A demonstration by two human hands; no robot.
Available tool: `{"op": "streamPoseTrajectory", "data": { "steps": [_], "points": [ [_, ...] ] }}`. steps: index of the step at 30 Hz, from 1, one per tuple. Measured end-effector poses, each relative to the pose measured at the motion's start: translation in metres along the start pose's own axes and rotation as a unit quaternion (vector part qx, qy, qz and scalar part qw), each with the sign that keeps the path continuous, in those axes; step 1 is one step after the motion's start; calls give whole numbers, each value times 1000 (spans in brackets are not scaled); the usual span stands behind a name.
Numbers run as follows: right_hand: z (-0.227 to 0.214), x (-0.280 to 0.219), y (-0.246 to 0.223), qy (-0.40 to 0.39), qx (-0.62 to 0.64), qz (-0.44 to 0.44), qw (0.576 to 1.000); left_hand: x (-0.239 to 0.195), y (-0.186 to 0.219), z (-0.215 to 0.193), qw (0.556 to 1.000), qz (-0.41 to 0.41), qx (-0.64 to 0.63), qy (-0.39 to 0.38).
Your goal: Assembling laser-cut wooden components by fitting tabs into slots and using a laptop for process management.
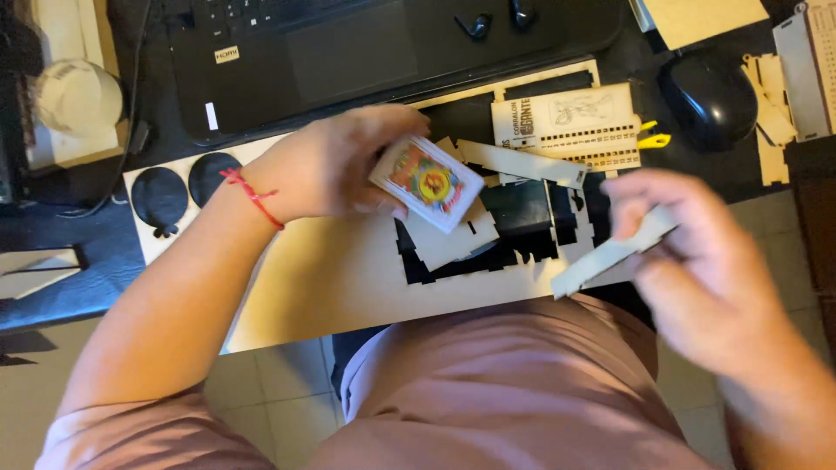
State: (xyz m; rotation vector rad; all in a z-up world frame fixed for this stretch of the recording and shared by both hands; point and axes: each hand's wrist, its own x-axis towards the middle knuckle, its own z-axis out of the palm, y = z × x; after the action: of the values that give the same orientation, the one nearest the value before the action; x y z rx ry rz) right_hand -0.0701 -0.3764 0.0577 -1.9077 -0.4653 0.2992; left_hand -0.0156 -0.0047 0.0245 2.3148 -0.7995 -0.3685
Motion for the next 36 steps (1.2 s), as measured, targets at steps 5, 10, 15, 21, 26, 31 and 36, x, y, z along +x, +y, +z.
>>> {"op": "streamPoseTrajectory", "data": {
  "steps": [5, 10, 15, 21, 26, 31, 36],
  "points": [
    [-42, 9, 37, 93, 54, -50, 993, -32, 29, -5, 985, -39, 57, 160],
    [-29, 58, 30, 236, 90, -55, 966, -71, 50, 37, 944, -80, 97, 304],
    [28, 115, 27, 128, -89, -85, 984, -83, 58, 75, 890, -252, 239, 294],
    [22, 106, 18, 130, -245, -340, 899, -80, 70, 87, 841, -319, 336, 281],
    [-56, 81, 57, 197, -329, -274, 882, -84, 79, 91, 834, -243, 337, 362],
    [-69, 78, 113, 214, -372, -241, 870, -86, 112, 115, 832, -170, 276, 450],
    [-65, 75, 105, 197, -385, -99, 896, -87, 169, 141, 935, 123, 76, 323]
  ]
}}
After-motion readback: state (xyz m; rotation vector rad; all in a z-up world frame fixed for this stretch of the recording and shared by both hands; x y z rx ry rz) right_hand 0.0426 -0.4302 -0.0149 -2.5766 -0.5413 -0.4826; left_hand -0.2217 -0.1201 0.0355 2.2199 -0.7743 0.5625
